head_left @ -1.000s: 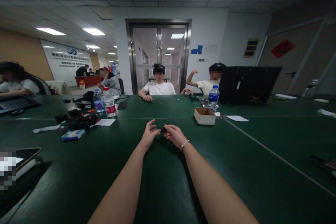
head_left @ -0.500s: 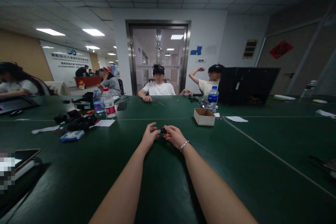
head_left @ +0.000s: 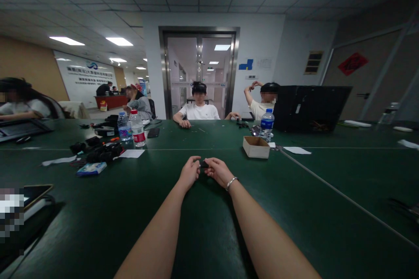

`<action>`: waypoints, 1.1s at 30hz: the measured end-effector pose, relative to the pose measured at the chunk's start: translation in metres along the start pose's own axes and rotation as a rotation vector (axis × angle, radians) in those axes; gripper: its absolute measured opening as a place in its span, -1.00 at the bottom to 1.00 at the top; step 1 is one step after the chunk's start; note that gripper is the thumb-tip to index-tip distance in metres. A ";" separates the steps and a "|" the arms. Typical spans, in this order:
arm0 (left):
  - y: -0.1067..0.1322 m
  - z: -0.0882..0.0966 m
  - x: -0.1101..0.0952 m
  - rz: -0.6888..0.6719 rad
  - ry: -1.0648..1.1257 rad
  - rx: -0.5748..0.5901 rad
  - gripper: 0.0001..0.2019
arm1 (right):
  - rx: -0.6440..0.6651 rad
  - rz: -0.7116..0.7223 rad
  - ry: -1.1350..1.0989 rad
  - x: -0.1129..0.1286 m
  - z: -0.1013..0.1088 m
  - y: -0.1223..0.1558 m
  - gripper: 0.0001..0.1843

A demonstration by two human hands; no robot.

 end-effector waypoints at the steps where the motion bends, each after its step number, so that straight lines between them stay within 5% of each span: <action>1: 0.000 0.000 0.000 -0.003 -0.005 -0.003 -0.71 | 0.005 -0.003 0.000 0.000 -0.001 0.000 -0.79; 33: -0.004 0.006 0.007 -0.058 -0.132 -0.067 -0.71 | 0.003 -0.017 -0.058 -0.001 0.001 -0.001 -0.90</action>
Point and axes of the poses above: each hand's wrist, its own y-axis away from the middle knuckle, its own z-axis out of the back of the hand, x = y × z, the point moved 7 cm from there along -y, towards the middle knuckle, and after that the axes turned 1 degree about -x, right-handed, at the moved point
